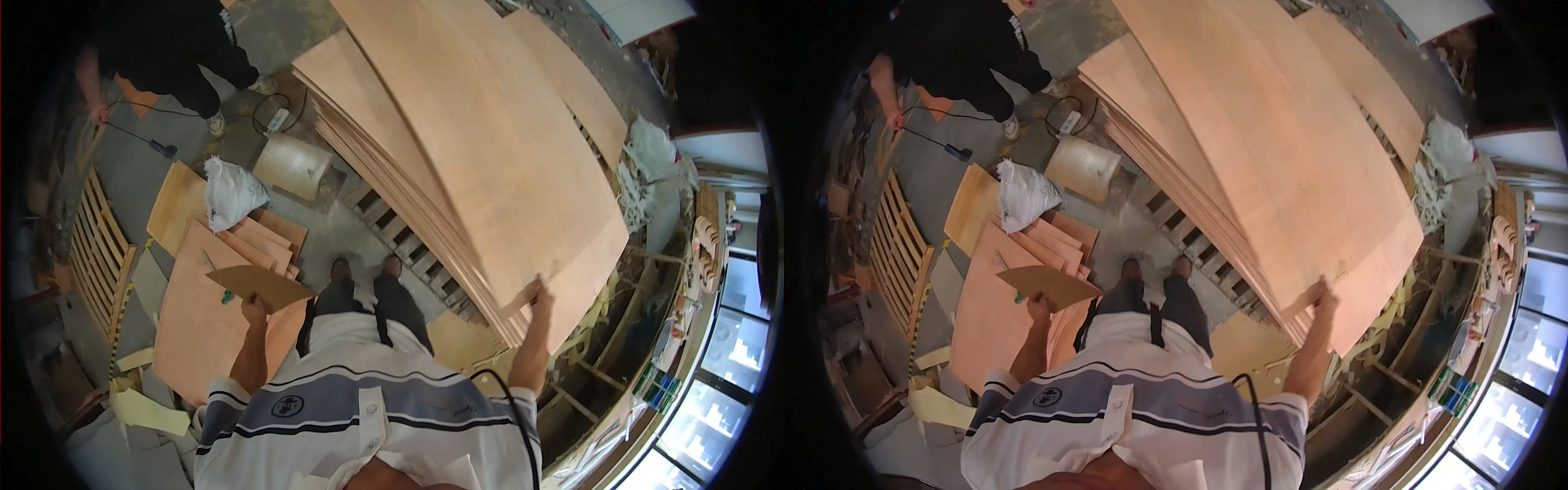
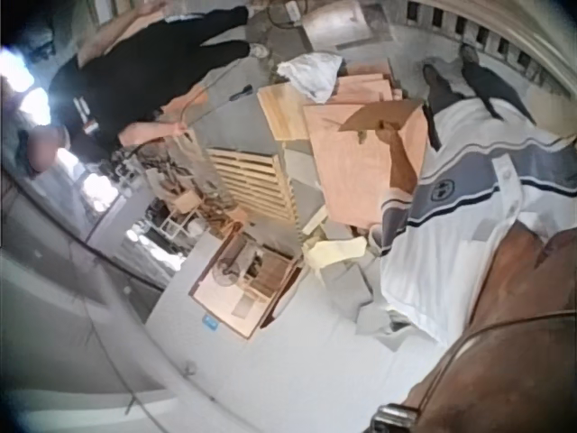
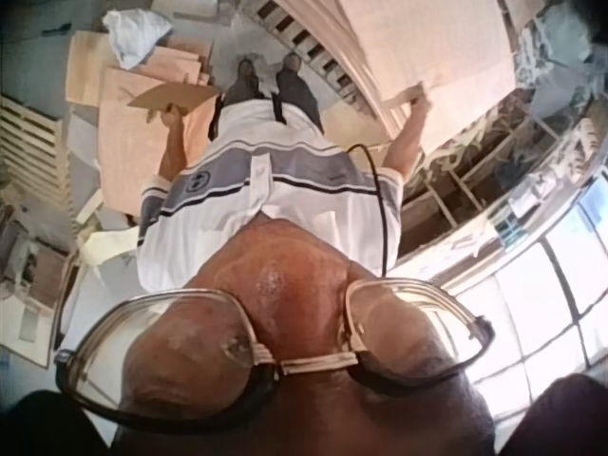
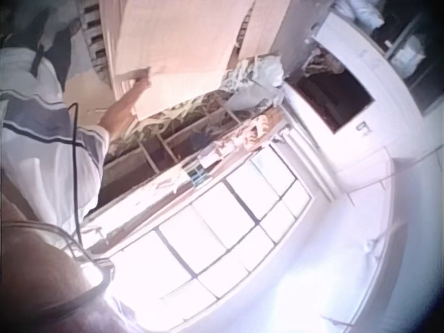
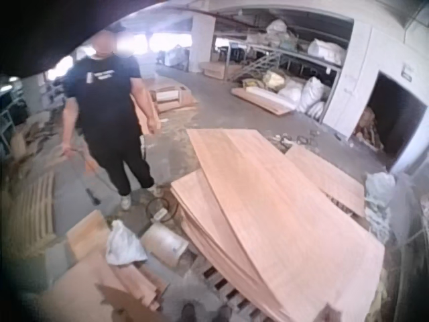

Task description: Marking and hammering wooden panels for furniture assembly in a manufacturing environment.

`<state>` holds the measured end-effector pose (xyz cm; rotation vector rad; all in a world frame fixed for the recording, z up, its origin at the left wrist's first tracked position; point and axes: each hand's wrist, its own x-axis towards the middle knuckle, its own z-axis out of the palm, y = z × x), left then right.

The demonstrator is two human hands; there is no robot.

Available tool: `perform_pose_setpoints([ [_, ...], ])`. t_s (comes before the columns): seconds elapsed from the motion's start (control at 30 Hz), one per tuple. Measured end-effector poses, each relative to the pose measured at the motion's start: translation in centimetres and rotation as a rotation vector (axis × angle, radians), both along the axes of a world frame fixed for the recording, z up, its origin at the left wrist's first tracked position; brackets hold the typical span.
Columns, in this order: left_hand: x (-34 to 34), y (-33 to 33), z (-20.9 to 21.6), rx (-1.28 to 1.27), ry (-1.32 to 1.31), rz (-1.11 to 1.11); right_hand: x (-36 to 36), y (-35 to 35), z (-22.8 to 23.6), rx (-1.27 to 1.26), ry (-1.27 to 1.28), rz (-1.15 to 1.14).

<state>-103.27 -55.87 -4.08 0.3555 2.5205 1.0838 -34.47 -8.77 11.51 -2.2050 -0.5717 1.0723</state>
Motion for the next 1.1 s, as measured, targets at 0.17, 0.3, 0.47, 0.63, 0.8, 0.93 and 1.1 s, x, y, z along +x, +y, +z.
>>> perform_pose_setpoints([
  [0.17,3.7,4.0,2.2,0.036,0.013,0.118,6.6,8.5,6.4,0.052,-0.161,-0.043],
  [0.3,4.6,4.2,2.2,-0.024,0.029,0.143,12.4,12.3,4.8,0.132,-0.102,-0.045],
  [0.47,5.8,6.6,5.1,0.084,0.097,0.038,16.6,12.9,-0.2,0.280,-0.052,-0.045],
  [0.63,2.8,4.6,9.0,-0.068,0.155,0.022,15.9,16.3,-0.7,0.257,-0.036,-0.005],
  [0.8,0.4,8.1,9.4,-0.039,-0.029,0.046,26.9,19.5,-1.1,0.253,-1.149,0.236],
  [0.93,-1.2,9.2,12.0,0.073,-0.047,-0.185,13.6,20.8,-9.9,0.133,-1.231,0.076],
  [1.1,-4.6,14.8,13.9,0.189,-0.112,-0.458,-14.3,10.5,-9.5,0.643,-0.551,0.544],
])
